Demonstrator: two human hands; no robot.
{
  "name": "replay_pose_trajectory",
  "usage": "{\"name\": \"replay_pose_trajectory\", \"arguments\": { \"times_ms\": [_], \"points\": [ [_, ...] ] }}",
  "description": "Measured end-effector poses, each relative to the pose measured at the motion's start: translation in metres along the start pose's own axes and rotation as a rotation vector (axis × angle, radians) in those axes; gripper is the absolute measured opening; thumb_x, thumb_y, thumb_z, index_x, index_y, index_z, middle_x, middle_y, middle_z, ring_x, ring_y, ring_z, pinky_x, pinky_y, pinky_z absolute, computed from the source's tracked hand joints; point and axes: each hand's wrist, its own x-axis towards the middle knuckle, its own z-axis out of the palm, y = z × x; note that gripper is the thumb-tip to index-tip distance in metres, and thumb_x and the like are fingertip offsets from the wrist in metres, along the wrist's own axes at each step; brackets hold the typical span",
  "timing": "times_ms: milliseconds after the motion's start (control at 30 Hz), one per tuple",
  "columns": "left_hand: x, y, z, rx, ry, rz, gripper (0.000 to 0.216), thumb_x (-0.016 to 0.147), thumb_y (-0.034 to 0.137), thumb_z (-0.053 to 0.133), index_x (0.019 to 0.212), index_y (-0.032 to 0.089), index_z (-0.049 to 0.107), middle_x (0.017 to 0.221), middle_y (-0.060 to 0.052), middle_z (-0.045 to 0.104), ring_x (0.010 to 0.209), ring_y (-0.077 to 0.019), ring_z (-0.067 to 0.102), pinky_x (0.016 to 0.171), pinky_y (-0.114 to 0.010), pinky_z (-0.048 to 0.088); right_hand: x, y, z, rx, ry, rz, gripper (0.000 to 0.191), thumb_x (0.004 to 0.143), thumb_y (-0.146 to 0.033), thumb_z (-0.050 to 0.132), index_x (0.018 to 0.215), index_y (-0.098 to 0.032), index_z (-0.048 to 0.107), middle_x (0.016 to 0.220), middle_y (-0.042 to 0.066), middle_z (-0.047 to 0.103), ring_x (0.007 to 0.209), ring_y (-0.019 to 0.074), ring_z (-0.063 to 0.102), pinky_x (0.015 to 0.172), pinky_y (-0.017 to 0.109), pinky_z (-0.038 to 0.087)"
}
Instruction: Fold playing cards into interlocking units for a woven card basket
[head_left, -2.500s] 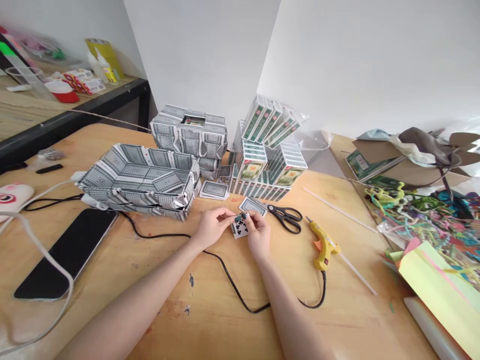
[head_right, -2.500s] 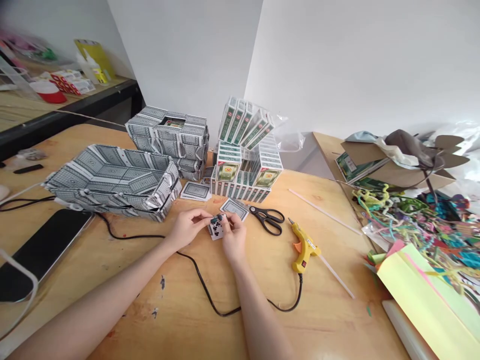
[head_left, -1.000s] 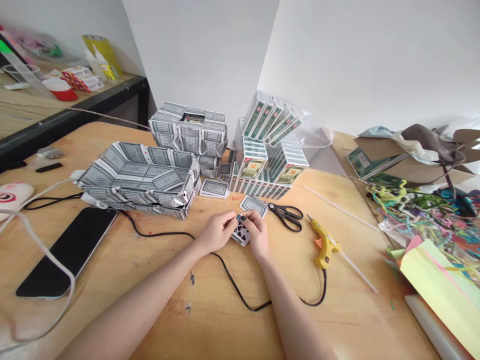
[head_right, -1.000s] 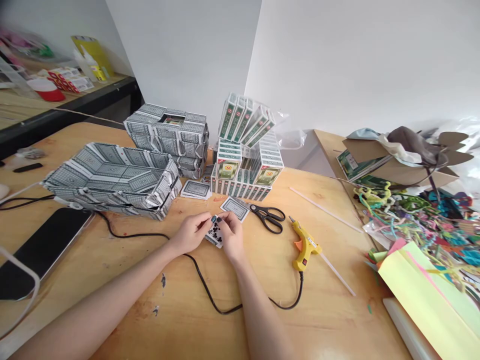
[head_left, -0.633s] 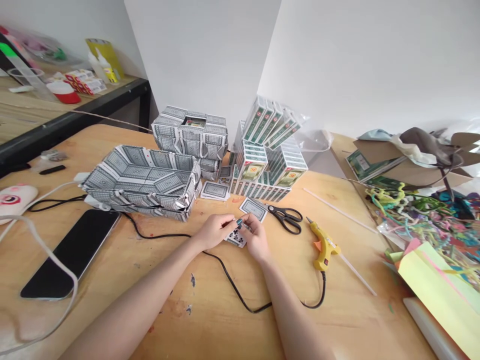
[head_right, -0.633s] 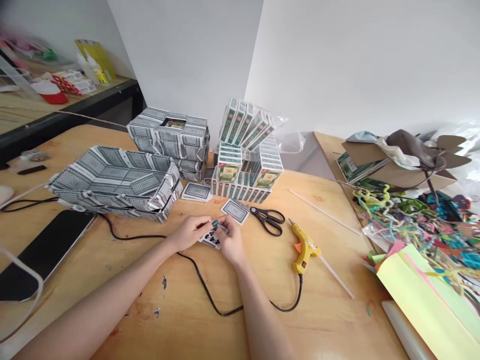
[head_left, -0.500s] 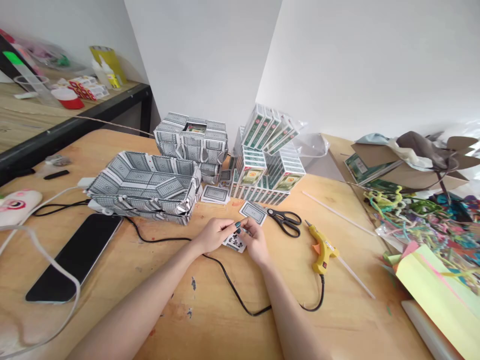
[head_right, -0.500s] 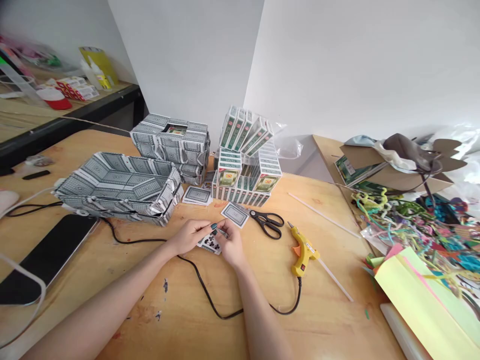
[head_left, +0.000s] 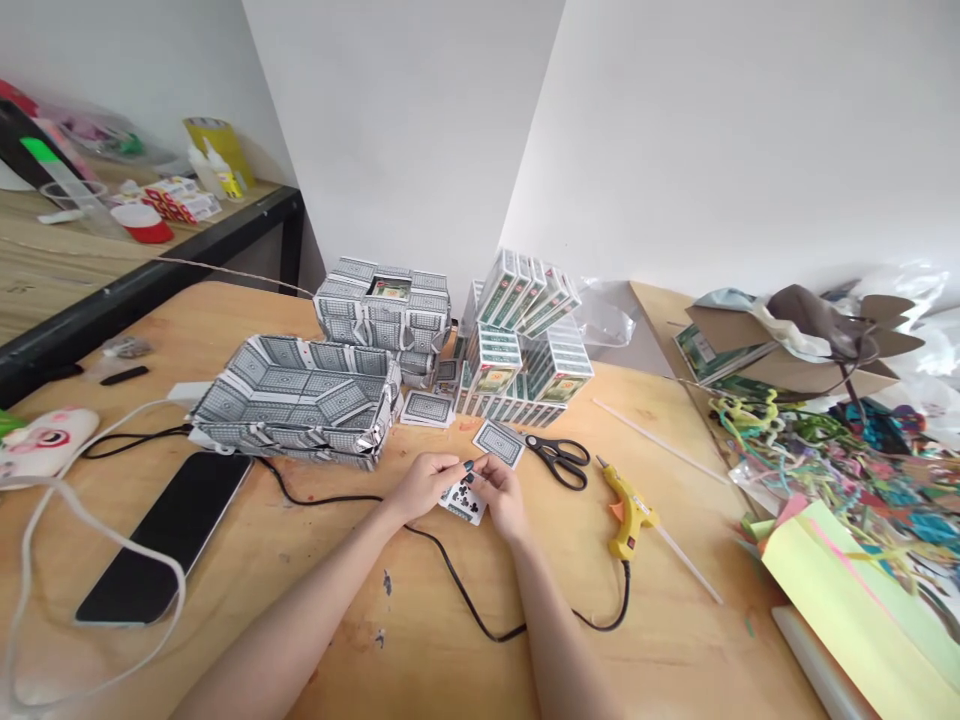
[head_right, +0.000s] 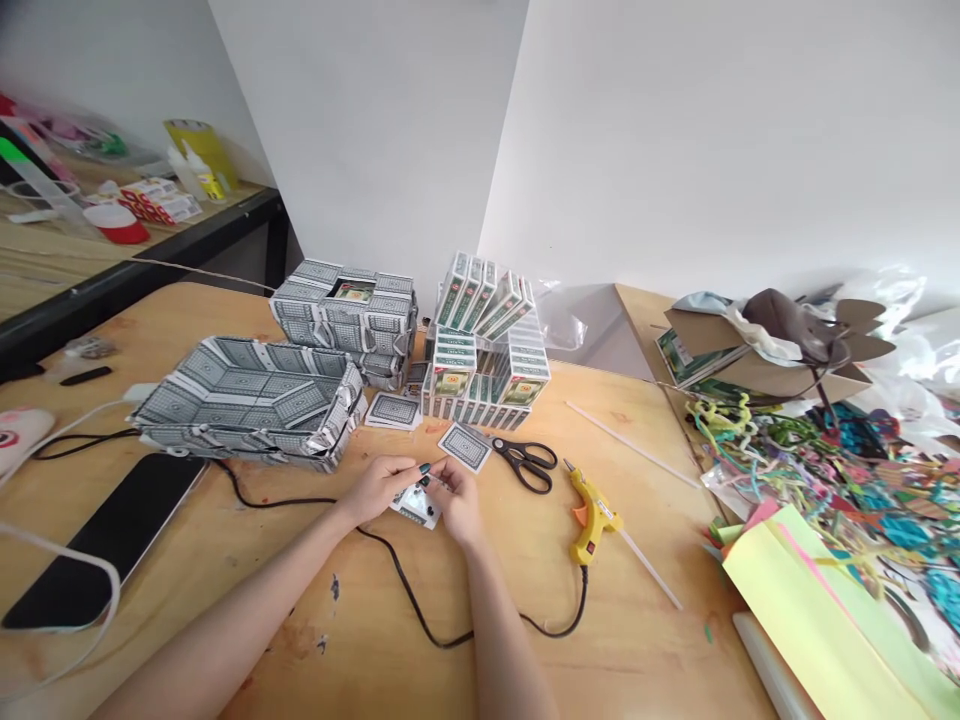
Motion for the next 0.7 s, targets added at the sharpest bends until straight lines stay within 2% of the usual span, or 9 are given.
{"name": "replay_pose_trajectory", "arguments": {
  "times_ms": [100, 233, 300, 400, 500, 567, 700],
  "points": [
    [0.0007, 0.0015, -0.0006, 0.017, 0.072, 0.037, 0.037, 0.078, 0.038, 0.046, 0.052, 0.016, 0.033, 0.051, 0.006, 0.027, 0.050, -0.0069, 0.027, 0.047, -0.020, 0.022, -0.0002, 0.0044, 0.0021, -0.006, 0.098, -0.027, 0.018, 0.073, -0.034, 0.059, 0.075, -0.019, 0.050, 0.065, -0.003, 0.049, 0.057, 0.0101, 0.044, 0.053, 0.021, 0.036],
    [-0.0011, 0.0027, -0.0019, -0.058, 0.065, 0.079, 0.026, 0.081, 0.036, 0.044, 0.066, 0.015, 0.047, 0.061, 0.003, 0.043, 0.058, -0.0095, 0.041, 0.055, -0.020, 0.035, -0.0006, 0.0069, 0.0053, -0.004, 0.215, -0.053, 0.019, 0.078, -0.038, 0.053, 0.079, -0.020, 0.049, 0.070, -0.002, 0.049, 0.060, 0.0111, 0.046, 0.056, 0.022, 0.039],
    [-0.0024, 0.0022, -0.0023, -0.045, 0.084, 0.084, 0.022, 0.081, 0.035, 0.044, 0.072, 0.015, 0.050, 0.064, 0.002, 0.047, 0.060, -0.0106, 0.045, 0.056, -0.021, 0.037, -0.0012, 0.0051, 0.0064, -0.011, 0.239, -0.053, 0.021, 0.078, -0.040, 0.052, 0.080, -0.020, 0.049, 0.072, -0.001, 0.051, 0.062, 0.0122, 0.048, 0.057, 0.023, 0.041],
    [-0.0043, 0.0001, -0.0037, 0.036, 0.119, 0.090, 0.021, 0.080, 0.032, 0.045, 0.072, 0.015, 0.052, 0.061, 0.002, 0.048, 0.057, -0.0100, 0.044, 0.053, -0.020, 0.036, -0.0031, 0.0011, 0.0074, -0.033, 0.226, -0.058, 0.023, 0.077, -0.039, 0.054, 0.091, -0.021, 0.052, 0.075, 0.000, 0.055, 0.066, 0.0138, 0.051, 0.061, 0.025, 0.043],
    [-0.0053, -0.0027, -0.0062, 0.100, 0.095, 0.100, 0.021, 0.081, 0.030, 0.045, 0.068, 0.015, 0.052, 0.060, 0.002, 0.049, 0.056, -0.0093, 0.043, 0.052, -0.020, 0.035, -0.0043, 0.0005, 0.0084, -0.090, 0.214, -0.055, 0.031, 0.077, -0.037, 0.054, 0.104, -0.021, 0.054, 0.077, 0.001, 0.058, 0.069, 0.0153, 0.053, 0.064, 0.028, 0.045],
    [-0.0049, -0.0047, -0.0076, 0.146, 0.142, 0.098, 0.021, 0.080, 0.031, 0.046, 0.068, 0.015, 0.053, 0.059, 0.003, 0.048, 0.055, -0.0091, 0.042, 0.053, -0.020, 0.034, -0.0040, 0.0022, 0.0091, -0.126, 0.209, -0.043, 0.028, 0.077, -0.038, 0.054, 0.098, -0.019, 0.059, 0.079, 0.003, 0.060, 0.070, 0.0164, 0.055, 0.065, 0.030, 0.046],
    [-0.0021, -0.0073, -0.0081, 0.224, 0.342, 0.101, 0.020, 0.078, 0.032, 0.051, 0.066, 0.016, 0.051, 0.059, 0.004, 0.042, 0.056, -0.0094, 0.041, 0.054, -0.021, 0.033, -0.0020, 0.0052, 0.0099, -0.119, 0.146, -0.008, 0.021, 0.077, -0.037, 0.055, 0.084, -0.018, 0.062, 0.077, 0.004, 0.063, 0.064, 0.0151, 0.057, 0.061, 0.029, 0.048]
  ]
}}
